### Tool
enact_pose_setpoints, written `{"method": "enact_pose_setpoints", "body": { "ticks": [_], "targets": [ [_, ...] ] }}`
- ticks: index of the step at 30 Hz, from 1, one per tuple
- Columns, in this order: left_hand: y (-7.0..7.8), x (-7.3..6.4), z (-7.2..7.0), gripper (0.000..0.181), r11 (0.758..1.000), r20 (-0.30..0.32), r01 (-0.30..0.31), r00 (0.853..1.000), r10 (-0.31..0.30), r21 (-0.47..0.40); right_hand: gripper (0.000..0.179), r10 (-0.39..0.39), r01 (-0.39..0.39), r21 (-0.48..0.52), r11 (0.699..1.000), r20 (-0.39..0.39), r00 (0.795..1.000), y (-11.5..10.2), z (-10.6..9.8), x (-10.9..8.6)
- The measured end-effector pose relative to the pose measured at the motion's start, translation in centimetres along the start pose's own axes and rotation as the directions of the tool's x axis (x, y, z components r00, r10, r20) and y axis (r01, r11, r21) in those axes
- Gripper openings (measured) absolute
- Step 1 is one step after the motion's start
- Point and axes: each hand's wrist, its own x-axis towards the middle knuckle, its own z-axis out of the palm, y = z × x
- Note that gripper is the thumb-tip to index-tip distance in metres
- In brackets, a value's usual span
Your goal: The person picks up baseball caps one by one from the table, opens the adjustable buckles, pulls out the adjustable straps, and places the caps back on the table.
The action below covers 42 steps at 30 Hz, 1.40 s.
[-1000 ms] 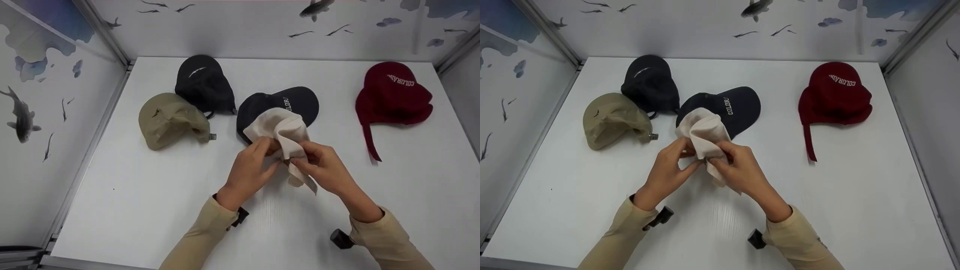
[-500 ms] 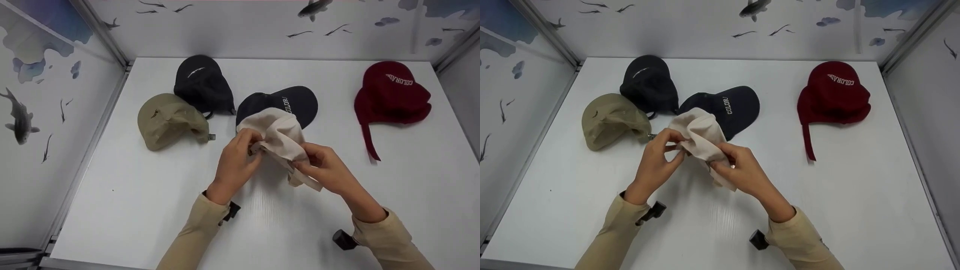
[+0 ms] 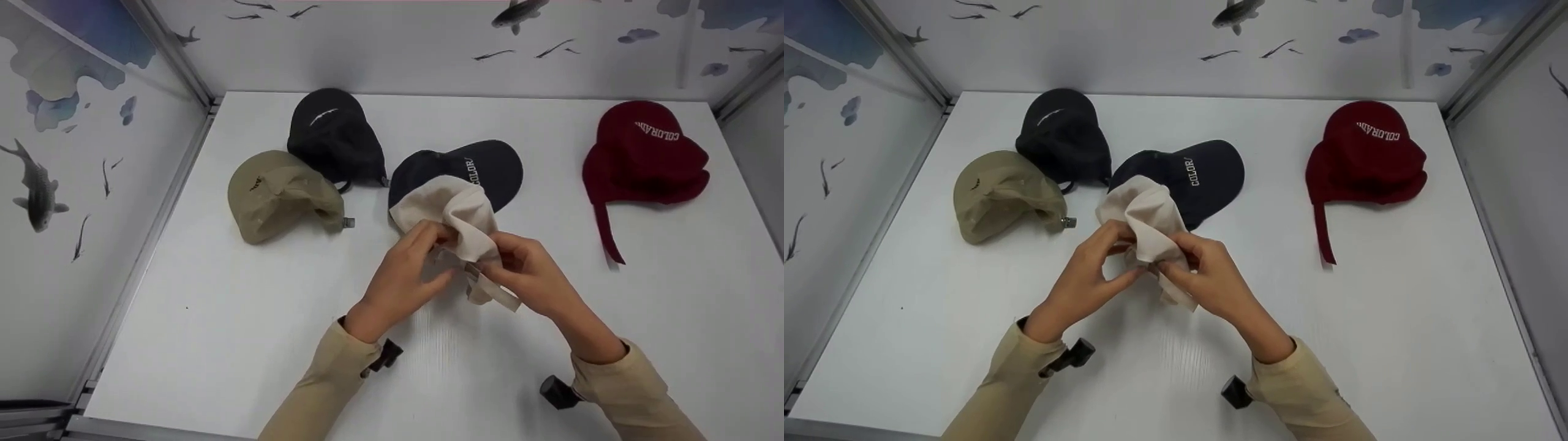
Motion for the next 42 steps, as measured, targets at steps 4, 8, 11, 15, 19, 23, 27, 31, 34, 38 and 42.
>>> {"method": "enact_pose_setpoints", "body": {
  "ticks": [4, 8, 11, 15, 19, 23, 27, 31, 34, 38, 42],
  "targets": [
    [0.0, 0.1, 0.4, 0.030, 1.000, -0.023, 0.000, 1.000, 0.000, 0.017, 0.018, -0.004, 0.004, 0.007, 1.000, 0.005, 1.000, 0.2, 0.1, 0.0],
    [-0.1, 0.2, 0.6, 0.021, 0.999, -0.047, 0.021, 0.999, -0.019, 0.030, 0.016, -0.035, 0.034, 0.023, 0.999, 0.023, 0.999, 0.3, 0.2, 0.1],
    [-0.1, 0.2, 0.4, 0.019, 0.998, -0.060, 0.047, 0.997, -0.044, 0.049, 0.016, -0.053, 0.051, 0.044, 0.998, 0.043, 0.998, 0.4, 0.2, 0.1],
    [-0.5, 0.3, 0.0, 0.019, 0.993, -0.084, 0.075, 0.994, -0.068, 0.089, 0.019, -0.048, 0.047, 0.021, 0.999, 0.041, 0.998, 0.0, -0.3, -0.2],
    [-1.2, 0.2, -0.3, 0.020, 0.986, -0.122, 0.112, 0.988, -0.097, 0.127, 0.020, -0.035, 0.036, -0.035, 0.999, 0.024, 0.999, -0.5, -0.8, -0.4],
    [-1.5, 0.2, -0.4, 0.019, 0.968, -0.140, 0.124, 0.986, -0.094, 0.220, 0.025, -0.030, 0.032, -0.075, 0.997, 0.026, 0.999, -0.7, -1.2, -0.5],
    [-1.7, 0.1, -0.5, 0.020, 0.938, -0.161, 0.113, 0.985, -0.062, 0.328, 0.025, -0.023, 0.028, -0.102, 0.994, 0.046, 0.999, -0.8, -1.5, -0.6],
    [-1.8, 0.1, -0.6, 0.024, 0.950, -0.161, 0.092, 0.986, -0.045, 0.297, 0.016, -0.027, 0.031, -0.111, 0.993, 0.038, 0.999, -0.9, -1.5, -0.7],
    [-1.7, 0.1, -0.7, 0.026, 0.978, -0.148, 0.054, 0.989, -0.024, 0.203, 0.006, -0.025, 0.021, -0.126, 0.992, -0.035, 0.999, -1.1, -1.2, -0.6],
    [-1.3, 0.2, -0.5, 0.026, 0.992, -0.133, -0.009, 0.991, 0.026, 0.127, 0.009, -0.036, 0.005, -0.157, 0.988, -0.194, 0.980, -1.2, -0.6, 0.0],
    [-0.8, 0.4, 0.0, 0.025, 0.991, -0.109, -0.046, 0.992, 0.060, 0.123, 0.017, -0.116, 0.039, -0.227, 0.973, -0.335, 0.935, -1.3, -0.6, 0.9]
  ]
}}
